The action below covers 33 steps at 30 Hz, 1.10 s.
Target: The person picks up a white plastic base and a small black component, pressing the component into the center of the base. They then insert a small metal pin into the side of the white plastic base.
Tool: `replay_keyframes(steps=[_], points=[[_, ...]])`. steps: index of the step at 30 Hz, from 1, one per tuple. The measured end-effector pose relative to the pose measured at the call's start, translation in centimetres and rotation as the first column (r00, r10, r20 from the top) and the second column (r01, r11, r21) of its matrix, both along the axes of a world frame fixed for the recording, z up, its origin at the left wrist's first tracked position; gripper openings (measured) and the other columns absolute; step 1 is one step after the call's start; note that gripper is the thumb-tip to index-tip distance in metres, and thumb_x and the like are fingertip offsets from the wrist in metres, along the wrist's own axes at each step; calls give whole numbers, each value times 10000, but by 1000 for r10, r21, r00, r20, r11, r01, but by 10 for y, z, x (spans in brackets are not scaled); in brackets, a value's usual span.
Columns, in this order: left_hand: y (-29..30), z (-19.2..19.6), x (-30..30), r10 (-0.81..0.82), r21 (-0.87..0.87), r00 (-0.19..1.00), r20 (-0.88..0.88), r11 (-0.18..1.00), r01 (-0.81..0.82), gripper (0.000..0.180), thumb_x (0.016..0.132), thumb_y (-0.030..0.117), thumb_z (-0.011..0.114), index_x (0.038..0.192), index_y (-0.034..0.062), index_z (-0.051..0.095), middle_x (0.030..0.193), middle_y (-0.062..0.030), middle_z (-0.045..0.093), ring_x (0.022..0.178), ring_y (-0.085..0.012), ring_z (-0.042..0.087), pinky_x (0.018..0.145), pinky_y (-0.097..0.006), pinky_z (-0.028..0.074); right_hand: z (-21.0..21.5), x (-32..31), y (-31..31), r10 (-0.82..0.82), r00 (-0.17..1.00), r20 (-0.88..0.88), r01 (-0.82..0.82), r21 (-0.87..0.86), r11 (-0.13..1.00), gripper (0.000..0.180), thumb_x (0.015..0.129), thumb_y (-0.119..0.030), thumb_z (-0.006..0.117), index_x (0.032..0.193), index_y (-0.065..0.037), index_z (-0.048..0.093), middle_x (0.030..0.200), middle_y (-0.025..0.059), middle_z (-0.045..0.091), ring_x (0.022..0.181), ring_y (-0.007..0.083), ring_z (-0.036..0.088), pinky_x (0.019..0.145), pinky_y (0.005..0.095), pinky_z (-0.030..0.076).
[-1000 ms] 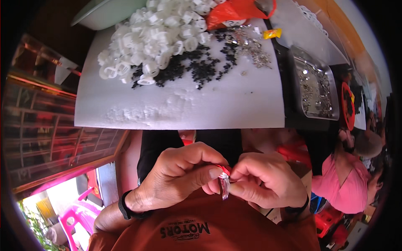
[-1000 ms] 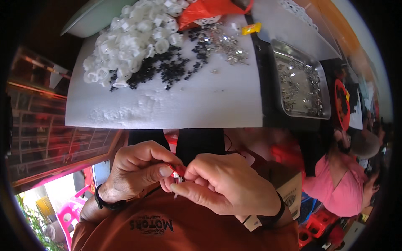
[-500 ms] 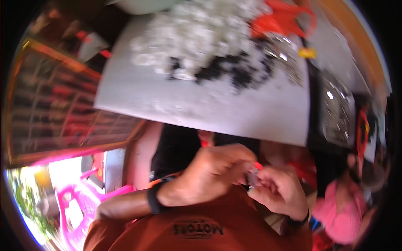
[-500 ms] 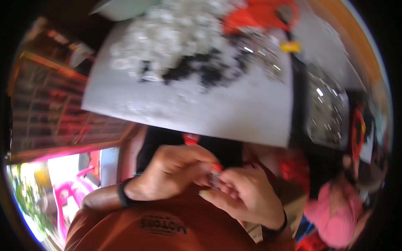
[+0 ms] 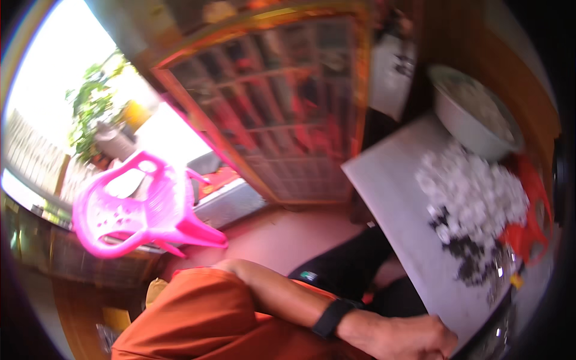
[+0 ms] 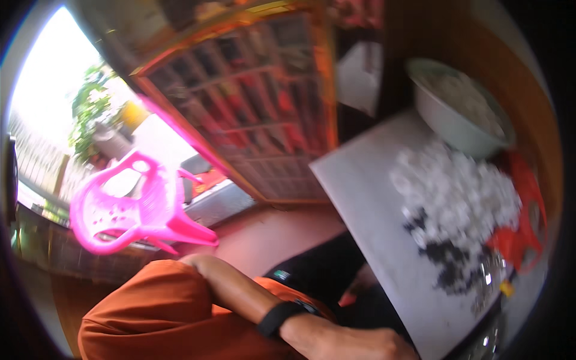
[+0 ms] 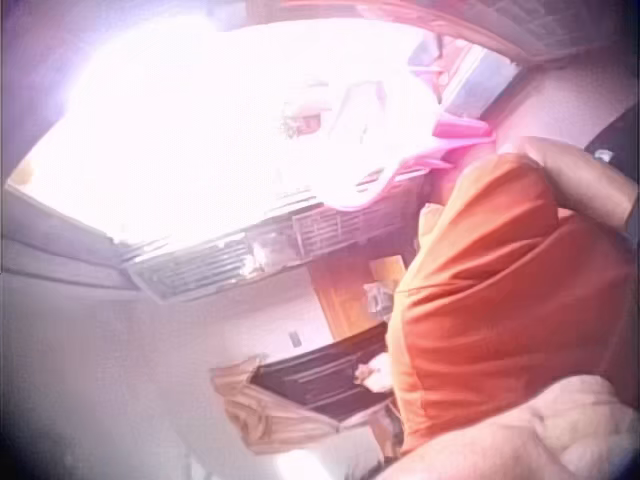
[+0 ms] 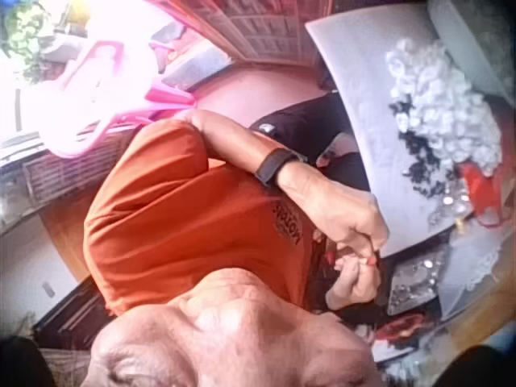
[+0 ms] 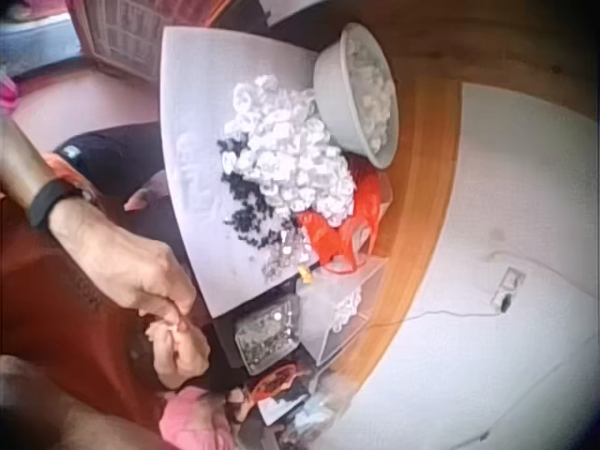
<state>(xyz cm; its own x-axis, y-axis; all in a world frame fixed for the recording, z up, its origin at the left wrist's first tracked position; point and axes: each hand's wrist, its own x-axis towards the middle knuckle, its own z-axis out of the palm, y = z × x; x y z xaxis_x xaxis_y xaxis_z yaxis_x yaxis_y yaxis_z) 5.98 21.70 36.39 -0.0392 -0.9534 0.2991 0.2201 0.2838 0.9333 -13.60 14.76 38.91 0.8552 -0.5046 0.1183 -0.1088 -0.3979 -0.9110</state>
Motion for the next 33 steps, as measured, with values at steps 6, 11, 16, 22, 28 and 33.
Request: replay_keyframes(steps=[6,11,16,22,28,33], points=[[11,4,-8,210,-164,912,352,973,-161,177,817,129,576,745,-32,591,680,-205,609,653,-384,598,569,-444,463,28,-5,-34,273,940,-205,-267,57,962,207,882,-85,534,712,29,564,607,124,603,506,182,559,461,284,468],[27,13,-8,162,-275,937,309,959,-75,172,822,124,562,738,-25,577,735,-199,613,647,-400,581,559,-457,455,34,14,-16,377,926,31,-370,-123,921,128,846,-28,554,754,60,553,582,105,592,483,208,555,453,289,456],[43,22,8,369,-352,921,124,884,-307,184,783,80,649,916,-47,648,811,-151,628,622,-251,636,502,-307,510,27,31,8,271,941,203,-225,-224,948,130,676,-101,667,703,0,589,695,97,572,506,205,545,431,301,411],[30,12,12,165,-581,979,123,812,-64,175,705,30,702,827,-90,667,771,-209,641,528,-208,618,429,-269,478,25,27,17,261,899,353,-255,-65,965,213,674,-214,685,675,-40,564,626,50,491,465,183,500,377,308,351],[30,9,-10,112,-468,994,16,879,-92,145,722,12,655,825,-89,662,783,-219,639,524,-212,609,434,-259,465,14,22,14,243,818,522,-313,49,949,178,692,-169,604,604,-36,525,618,50,473,435,157,456,372,293,328],[29,-1,-14,-116,-384,984,-138,922,55,130,783,2,634,867,-94,661,811,-221,638,571,-244,628,466,-291,486,8,20,4,256,782,568,-358,74,931,152,666,-164,585,596,-44,523,616,47,472,423,154,446,357,288,306]])
